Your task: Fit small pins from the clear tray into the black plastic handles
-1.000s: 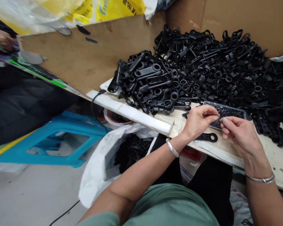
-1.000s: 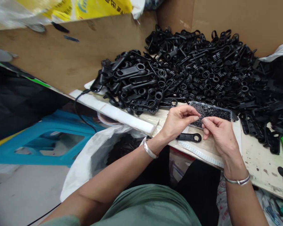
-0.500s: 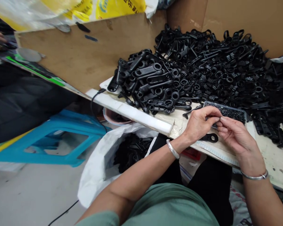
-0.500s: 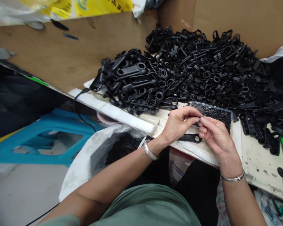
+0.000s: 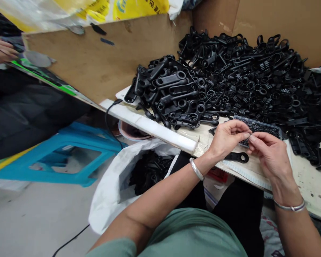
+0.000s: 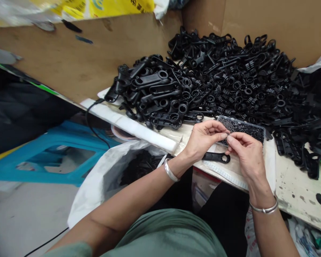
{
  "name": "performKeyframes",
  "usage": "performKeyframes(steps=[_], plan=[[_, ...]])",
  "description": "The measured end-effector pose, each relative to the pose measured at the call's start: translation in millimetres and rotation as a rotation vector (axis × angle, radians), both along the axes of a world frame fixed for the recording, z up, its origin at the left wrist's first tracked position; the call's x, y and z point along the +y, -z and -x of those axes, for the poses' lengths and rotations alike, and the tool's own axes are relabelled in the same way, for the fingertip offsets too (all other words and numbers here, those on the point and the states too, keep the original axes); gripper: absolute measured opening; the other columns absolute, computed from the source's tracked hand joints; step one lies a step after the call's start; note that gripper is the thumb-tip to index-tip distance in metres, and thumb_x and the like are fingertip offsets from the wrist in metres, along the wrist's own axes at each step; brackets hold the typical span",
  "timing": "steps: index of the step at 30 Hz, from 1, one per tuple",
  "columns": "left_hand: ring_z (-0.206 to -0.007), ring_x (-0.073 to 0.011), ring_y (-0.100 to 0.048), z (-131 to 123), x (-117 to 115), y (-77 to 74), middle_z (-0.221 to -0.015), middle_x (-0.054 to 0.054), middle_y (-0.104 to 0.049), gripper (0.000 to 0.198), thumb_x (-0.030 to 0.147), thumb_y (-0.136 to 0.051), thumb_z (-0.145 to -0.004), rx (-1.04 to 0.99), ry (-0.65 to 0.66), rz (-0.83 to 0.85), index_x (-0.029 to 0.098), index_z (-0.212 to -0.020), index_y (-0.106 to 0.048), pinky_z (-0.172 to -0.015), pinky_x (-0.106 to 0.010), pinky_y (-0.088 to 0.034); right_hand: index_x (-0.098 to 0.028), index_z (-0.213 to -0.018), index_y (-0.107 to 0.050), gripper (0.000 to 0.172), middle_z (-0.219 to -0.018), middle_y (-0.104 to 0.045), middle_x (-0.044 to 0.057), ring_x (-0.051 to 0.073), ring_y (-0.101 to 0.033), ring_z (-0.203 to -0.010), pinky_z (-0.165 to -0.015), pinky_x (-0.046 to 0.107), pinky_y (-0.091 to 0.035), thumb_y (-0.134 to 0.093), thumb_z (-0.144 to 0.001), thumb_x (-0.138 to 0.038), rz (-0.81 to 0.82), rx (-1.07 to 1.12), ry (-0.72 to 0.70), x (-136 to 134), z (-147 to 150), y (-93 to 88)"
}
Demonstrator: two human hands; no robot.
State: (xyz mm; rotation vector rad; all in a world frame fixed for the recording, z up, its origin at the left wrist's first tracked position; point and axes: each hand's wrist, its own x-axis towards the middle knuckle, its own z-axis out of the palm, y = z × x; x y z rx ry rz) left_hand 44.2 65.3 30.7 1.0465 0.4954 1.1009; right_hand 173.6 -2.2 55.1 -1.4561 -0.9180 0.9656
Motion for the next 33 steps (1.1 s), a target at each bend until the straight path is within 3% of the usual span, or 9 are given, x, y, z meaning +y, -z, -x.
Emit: performKeyframes(steps=[4,13,17,21,27,33], plan=[[-0.079,-0.0103,-0.064,0,1,0.3,-0.081,0.0,-0.068,0.012,0.005,-0.071,-0.073,0.061,-0.025,-0.049,0.013,-0.081,-0.066,-0.08,-0.024,-0.053,-0.021,-0.082,-0.076,0.02,-0.065,-0.067,-0.001,0.012,-0.061,-0.054,-0.056,0.026,-0.05,-0.081,-0.072,-0.037,-0.051,-0.308,0.093,-1,4,2.0],[-0.083,-0.0138,-0.064,2,5,-2.1,-0.087,-0.003,-0.07,0.011,0.01,-0.06,-0.088,0.342,-0.102,-0.294,0.014,-0.093,-0.068,-0.079,-0.026,-0.052,-0.024,-0.083,-0.078,0.014,-0.079,-0.074,0.002,0.016,-0.066,-0.065,-0.069,0.031,-0.056,-0.073,-0.08,-0.037,-0.155,-0.63,0.112,-7,5,1.7],[-0.101,-0.0193,-0.068,10,2,-7.3,-0.108,-0.007,-0.075,0.025,0.007,-0.061,-0.086,0.496,-0.184,-0.461,0.017,-0.107,-0.071,-0.095,-0.033,-0.053,-0.023,-0.087,-0.077,0.02,-0.068,-0.069,0.0,0.015,-0.063,-0.057,-0.06,0.03,-0.056,-0.079,-0.076,-0.039,-0.094,-0.402,0.108,-8,-3,4.2],[-0.102,-0.0184,-0.071,14,-8,-9.6,-0.11,-0.004,-0.077,0.027,0.009,-0.066,-0.086,0.428,-0.107,-0.54,0.02,-0.109,-0.074,-0.096,-0.03,-0.056,-0.02,-0.082,-0.076,0.026,-0.062,-0.065,-0.001,0.013,-0.061,-0.055,-0.056,0.029,-0.057,-0.085,-0.068,-0.039,-0.049,-0.104,0.023,-11,-8,3.3],[-0.089,-0.015,-0.074,12,-21,-6.0,-0.098,-0.003,-0.079,0.02,0.009,-0.068,-0.085,0.349,-0.119,-0.427,0.017,-0.101,-0.076,-0.086,-0.024,-0.059,-0.02,-0.081,-0.076,0.025,-0.062,-0.064,-0.001,0.01,-0.06,-0.054,-0.055,0.024,-0.057,-0.089,-0.066,-0.036,0.005,0.117,-0.07,-22,-5,-1.6],[-0.089,-0.0151,-0.074,16,-33,-5.2,-0.095,-0.004,-0.079,0.02,0.009,-0.067,-0.084,0.283,-0.106,-0.321,0.016,-0.101,-0.075,-0.085,-0.026,-0.06,-0.024,-0.085,-0.078,0.027,-0.079,-0.072,0.001,0.01,-0.064,-0.063,-0.062,0.025,-0.062,-0.09,-0.065,-0.038,-0.018,0.182,-0.049,-38,-10,2.0]])
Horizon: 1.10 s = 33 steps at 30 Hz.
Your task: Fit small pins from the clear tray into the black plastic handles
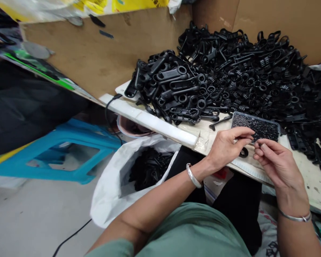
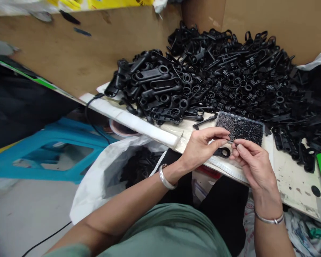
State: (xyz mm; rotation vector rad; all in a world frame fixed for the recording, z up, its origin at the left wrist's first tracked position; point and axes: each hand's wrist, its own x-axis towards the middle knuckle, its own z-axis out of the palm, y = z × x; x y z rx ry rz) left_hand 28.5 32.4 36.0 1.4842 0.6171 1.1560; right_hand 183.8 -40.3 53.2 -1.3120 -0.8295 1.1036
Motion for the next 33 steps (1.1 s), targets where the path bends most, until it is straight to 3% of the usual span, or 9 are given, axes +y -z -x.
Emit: performKeyframes(steps=[5,15,26,33], plan=[[-0.089,-0.0149,-0.074,0,-12,0.2,-0.094,-0.005,-0.078,0.02,0.008,-0.068,-0.083,-0.024,0.046,0.05,0.016,-0.099,-0.075,-0.085,-0.025,-0.06,-0.026,-0.089,-0.077,0.028,-0.079,-0.072,0.0,0.01,-0.065,-0.063,-0.064,0.025,-0.063,-0.089,-0.067,-0.04,-0.028,-0.001,0.003,-9,3,5.2],[-0.093,-0.0162,-0.075,1,-18,1.3,-0.097,-0.005,-0.079,0.023,0.007,-0.068,-0.083,-0.026,0.08,0.065,0.017,-0.102,-0.074,-0.089,-0.026,-0.06,-0.022,-0.079,-0.071,0.029,-0.069,-0.07,-0.002,0.01,-0.066,-0.057,-0.061,0.023,-0.06,-0.092,-0.061,-0.03,-0.097,-0.05,0.155,-14,17,3.7],[-0.095,-0.0165,-0.076,2,-19,3.7,-0.098,-0.007,-0.079,0.026,0.004,-0.068,-0.083,-0.006,0.09,0.048,0.014,-0.106,-0.073,-0.091,-0.024,-0.059,-0.02,-0.083,-0.071,0.022,-0.075,-0.072,-0.001,0.011,-0.068,-0.061,-0.063,0.023,-0.06,-0.087,-0.07,-0.028,-0.146,-0.251,0.198,-16,14,8.7],[-0.093,-0.0162,-0.076,2,-21,4.3,-0.098,-0.005,-0.079,0.026,0.006,-0.066,-0.085,0.06,0.025,-0.009,0.016,-0.107,-0.073,-0.089,-0.026,-0.061,-0.019,-0.086,-0.072,0.02,-0.077,-0.073,0.001,0.014,-0.07,-0.064,-0.061,0.026,-0.061,-0.084,-0.075,-0.031,-0.167,-0.428,0.228,-19,15,9.7]])
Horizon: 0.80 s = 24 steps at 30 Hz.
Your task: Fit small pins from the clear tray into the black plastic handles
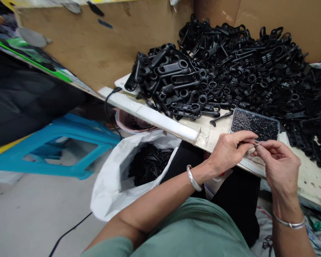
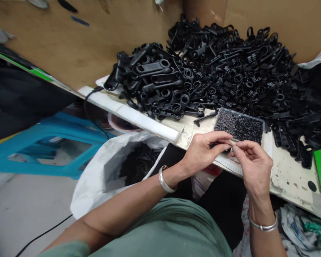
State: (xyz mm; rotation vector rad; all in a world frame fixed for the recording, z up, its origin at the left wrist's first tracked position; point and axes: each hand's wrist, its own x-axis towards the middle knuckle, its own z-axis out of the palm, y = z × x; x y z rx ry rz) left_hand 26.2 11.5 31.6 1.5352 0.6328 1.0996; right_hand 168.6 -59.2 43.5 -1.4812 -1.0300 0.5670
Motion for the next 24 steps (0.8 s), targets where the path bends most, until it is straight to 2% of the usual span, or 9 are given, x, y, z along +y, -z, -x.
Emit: performKeyframes(steps=[12,18,24], plan=[[-0.092,-0.0155,-0.076,-1,-3,3.4,-0.098,-0.005,-0.079,0.026,0.005,-0.067,-0.084,-0.004,-0.002,-0.016,0.014,-0.108,-0.073,-0.087,-0.025,-0.061,-0.019,-0.084,-0.073,0.016,-0.077,-0.073,0.001,0.014,-0.069,-0.063,-0.063,0.028,-0.062,-0.082,-0.076,-0.03,-0.015,-0.102,0.029,-2,6,-3.4],[-0.089,-0.0142,-0.076,1,-5,5.1,-0.097,-0.003,-0.079,0.021,0.008,-0.066,-0.086,0.008,-0.025,-0.022,0.015,-0.104,-0.074,-0.084,-0.023,-0.061,-0.02,-0.087,-0.077,0.017,-0.069,-0.071,0.0,0.011,-0.065,-0.06,-0.06,0.023,-0.057,-0.077,-0.081,-0.036,0.092,-0.213,0.062,-9,7,-2.5],[-0.085,-0.0139,-0.075,1,-9,5.1,-0.094,-0.004,-0.079,0.017,0.01,-0.066,-0.088,0.063,-0.083,-0.1,0.016,-0.101,-0.075,-0.081,-0.024,-0.061,-0.022,-0.092,-0.078,0.019,-0.072,-0.073,0.0,0.012,-0.068,-0.063,-0.065,0.024,-0.059,-0.074,-0.085,-0.039,0.139,-0.178,0.01,-16,8,-5.0]])
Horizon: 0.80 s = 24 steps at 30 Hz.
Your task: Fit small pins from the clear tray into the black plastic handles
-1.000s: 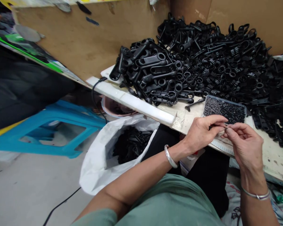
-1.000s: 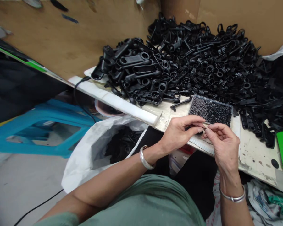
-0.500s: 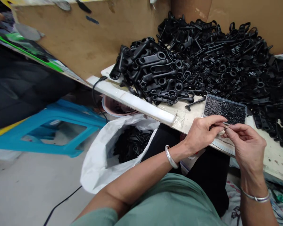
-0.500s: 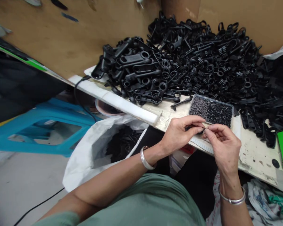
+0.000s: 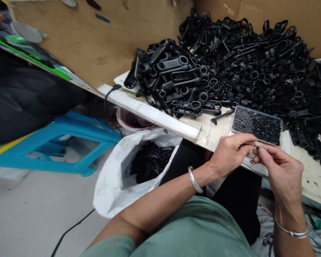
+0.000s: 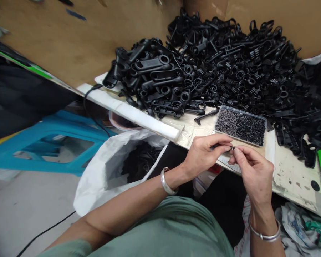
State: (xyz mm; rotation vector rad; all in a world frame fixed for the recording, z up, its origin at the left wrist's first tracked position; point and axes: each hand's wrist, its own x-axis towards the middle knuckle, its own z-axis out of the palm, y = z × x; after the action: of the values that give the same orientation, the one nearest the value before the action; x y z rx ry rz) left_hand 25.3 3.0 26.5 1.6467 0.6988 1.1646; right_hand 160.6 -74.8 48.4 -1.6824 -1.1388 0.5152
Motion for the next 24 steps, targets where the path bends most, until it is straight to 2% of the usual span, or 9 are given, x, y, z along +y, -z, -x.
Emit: performKeyframes(steps=[4,9,13,16,19,21,24], plan=[[-0.087,-0.0141,-0.075,0,-2,1.0,-0.096,-0.003,-0.079,0.014,0.012,-0.067,-0.089,0.026,-0.007,-0.059,0.016,-0.1,-0.075,-0.085,-0.024,-0.061,-0.021,-0.095,-0.078,0.021,-0.073,-0.075,0.001,0.013,-0.07,-0.064,-0.063,0.024,-0.059,-0.072,-0.086,-0.039,0.002,-0.136,0.035,-1,4,-1.9],[-0.088,-0.0125,-0.075,0,-1,3.7,-0.097,-0.001,-0.079,0.014,0.01,-0.067,-0.089,0.05,-0.008,-0.112,0.017,-0.098,-0.074,-0.085,-0.021,-0.06,-0.021,-0.091,-0.077,0.02,-0.071,-0.075,0.0,0.014,-0.07,-0.061,-0.064,0.025,-0.057,-0.069,-0.087,-0.039,-0.017,-0.334,0.014,2,6,-0.1],[-0.092,-0.013,-0.074,8,4,3.0,-0.102,-0.002,-0.078,0.016,0.01,-0.067,-0.089,0.108,-0.006,-0.216,0.017,-0.103,-0.072,-0.088,-0.022,-0.06,-0.021,-0.09,-0.076,0.019,-0.07,-0.074,0.0,0.013,-0.068,-0.059,-0.063,0.024,-0.056,-0.069,-0.086,-0.038,-0.008,-0.358,0.012,6,2,1.7],[-0.105,-0.0163,-0.071,22,11,1.6,-0.11,-0.006,-0.076,0.02,0.011,-0.065,-0.091,0.218,0.003,-0.431,0.014,-0.111,-0.068,-0.096,-0.028,-0.058,-0.021,-0.09,-0.076,0.02,-0.066,-0.071,-0.001,0.012,-0.066,-0.056,-0.059,0.022,-0.054,-0.071,-0.084,-0.04,0.014,-0.273,0.069,4,-7,1.3],[-0.111,-0.0218,-0.068,34,18,5.6,-0.113,-0.009,-0.074,0.022,0.012,-0.066,-0.091,0.432,0.027,-0.6,0.013,-0.113,-0.065,-0.1,-0.037,-0.055,-0.021,-0.087,-0.076,0.022,-0.062,-0.069,-0.001,0.012,-0.063,-0.053,-0.055,0.022,-0.053,-0.072,-0.082,-0.041,0.041,-0.244,0.107,0,-17,3.0],[-0.106,-0.0232,-0.069,38,20,11.6,-0.11,-0.009,-0.074,0.022,0.012,-0.067,-0.09,0.544,0.028,-0.613,0.013,-0.111,-0.065,-0.096,-0.039,-0.056,-0.02,-0.086,-0.077,0.023,-0.062,-0.069,-0.001,0.013,-0.062,-0.051,-0.053,0.023,-0.052,-0.072,-0.082,-0.042,0.071,-0.297,0.078,-3,-21,6.1],[-0.097,-0.02,-0.07,37,15,20.5,-0.101,-0.008,-0.075,0.019,0.011,-0.064,-0.092,0.555,0.016,-0.565,0.013,-0.111,-0.065,-0.087,-0.033,-0.057,-0.021,-0.085,-0.077,0.023,-0.065,-0.071,0.001,0.014,-0.063,-0.052,-0.055,0.026,-0.053,-0.068,-0.085,-0.042,0.079,-0.454,0.015,-6,-25,10.9]])
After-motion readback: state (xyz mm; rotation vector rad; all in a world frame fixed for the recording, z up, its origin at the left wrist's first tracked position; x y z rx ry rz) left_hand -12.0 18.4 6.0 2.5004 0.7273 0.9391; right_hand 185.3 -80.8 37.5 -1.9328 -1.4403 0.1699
